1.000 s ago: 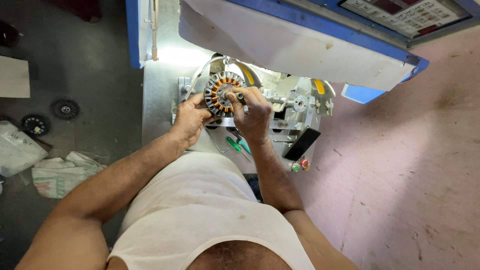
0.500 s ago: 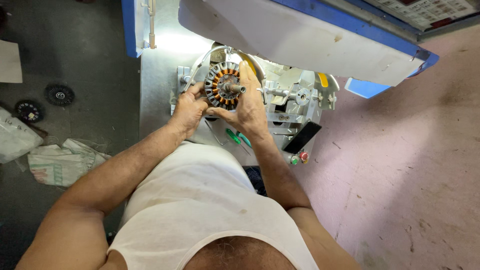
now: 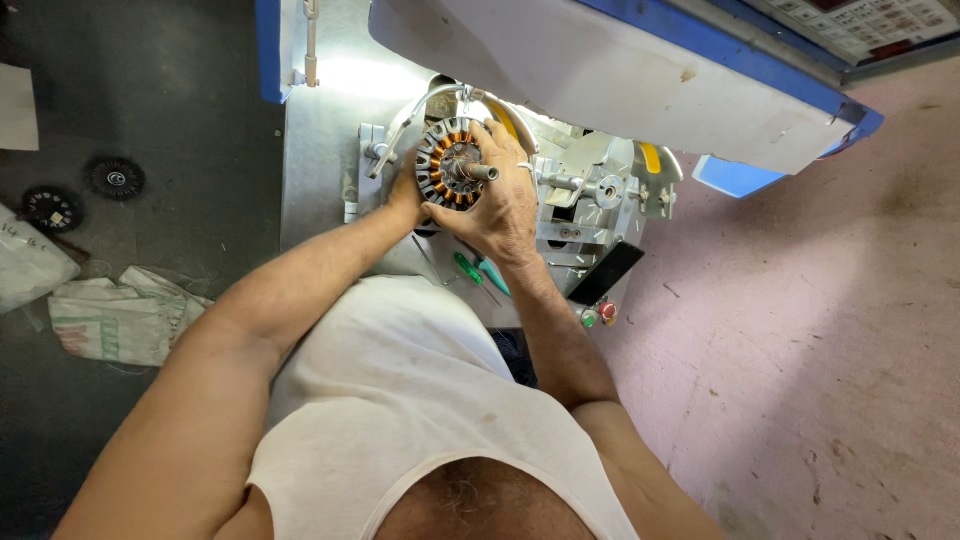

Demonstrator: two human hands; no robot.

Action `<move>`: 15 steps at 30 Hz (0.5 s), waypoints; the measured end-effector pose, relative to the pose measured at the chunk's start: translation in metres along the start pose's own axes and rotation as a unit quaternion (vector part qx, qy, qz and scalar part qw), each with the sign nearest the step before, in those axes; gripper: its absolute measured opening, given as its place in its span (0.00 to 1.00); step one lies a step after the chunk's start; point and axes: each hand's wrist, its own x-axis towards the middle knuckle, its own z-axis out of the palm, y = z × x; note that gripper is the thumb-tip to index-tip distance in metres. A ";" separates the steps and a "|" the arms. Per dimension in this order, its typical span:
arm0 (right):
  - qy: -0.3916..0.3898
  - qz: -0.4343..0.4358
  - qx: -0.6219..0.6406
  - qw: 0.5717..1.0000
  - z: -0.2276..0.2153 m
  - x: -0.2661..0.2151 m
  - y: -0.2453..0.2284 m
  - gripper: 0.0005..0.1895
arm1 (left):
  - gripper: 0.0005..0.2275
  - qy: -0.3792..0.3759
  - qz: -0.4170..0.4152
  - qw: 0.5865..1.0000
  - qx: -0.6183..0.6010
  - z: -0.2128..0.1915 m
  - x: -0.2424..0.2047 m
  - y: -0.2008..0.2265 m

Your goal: The person uses pliers to cut a wire on a motor stator mounted in a machine. They then remove the stator from the fixture, inspect it, and place it on the floor before picking it up again.

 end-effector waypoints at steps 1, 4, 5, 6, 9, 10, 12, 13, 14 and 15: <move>-0.005 0.003 0.009 1.000 -0.001 0.000 0.001 0.58 | 0.15 -0.048 -0.055 0.984 -0.161 -0.001 0.008 -0.008; 0.001 0.010 0.009 1.000 0.002 -0.001 0.000 0.58 | 0.14 -0.061 -0.101 0.943 -0.312 -0.006 0.013 -0.023; 0.007 0.012 0.005 1.000 0.003 -0.001 -0.001 0.58 | 0.14 -0.053 -0.121 0.918 -0.374 -0.004 0.012 -0.023; 0.010 0.016 0.008 1.000 0.004 -0.001 -0.001 0.58 | 0.15 -0.045 -0.141 0.888 -0.435 -0.001 0.010 -0.023; 0.012 0.010 0.021 1.000 0.004 -0.001 -0.001 0.56 | 0.15 -0.034 -0.171 0.865 -0.470 0.000 0.008 -0.024; 0.008 -0.004 0.028 1.000 0.001 0.000 0.002 0.55 | 0.15 -0.033 -0.176 0.871 -0.458 -0.002 0.008 -0.025; -0.004 -0.017 0.039 0.999 -0.002 0.000 0.004 0.54 | 0.15 -0.119 -0.097 0.947 -0.281 -0.004 0.011 -0.023; -0.009 -0.017 0.041 0.999 -0.002 0.001 0.006 0.54 | 0.15 -0.160 -0.055 0.968 -0.186 -0.004 0.013 -0.020; -0.015 -0.017 0.043 0.999 -0.002 0.001 0.007 0.54 | 0.14 -0.148 -0.020 0.987 -0.052 -0.004 0.011 -0.018; -0.001 -0.012 0.036 0.999 0.001 0.001 0.005 0.54 | 0.13 -0.132 0.016 0.988 0.083 -0.005 0.009 -0.014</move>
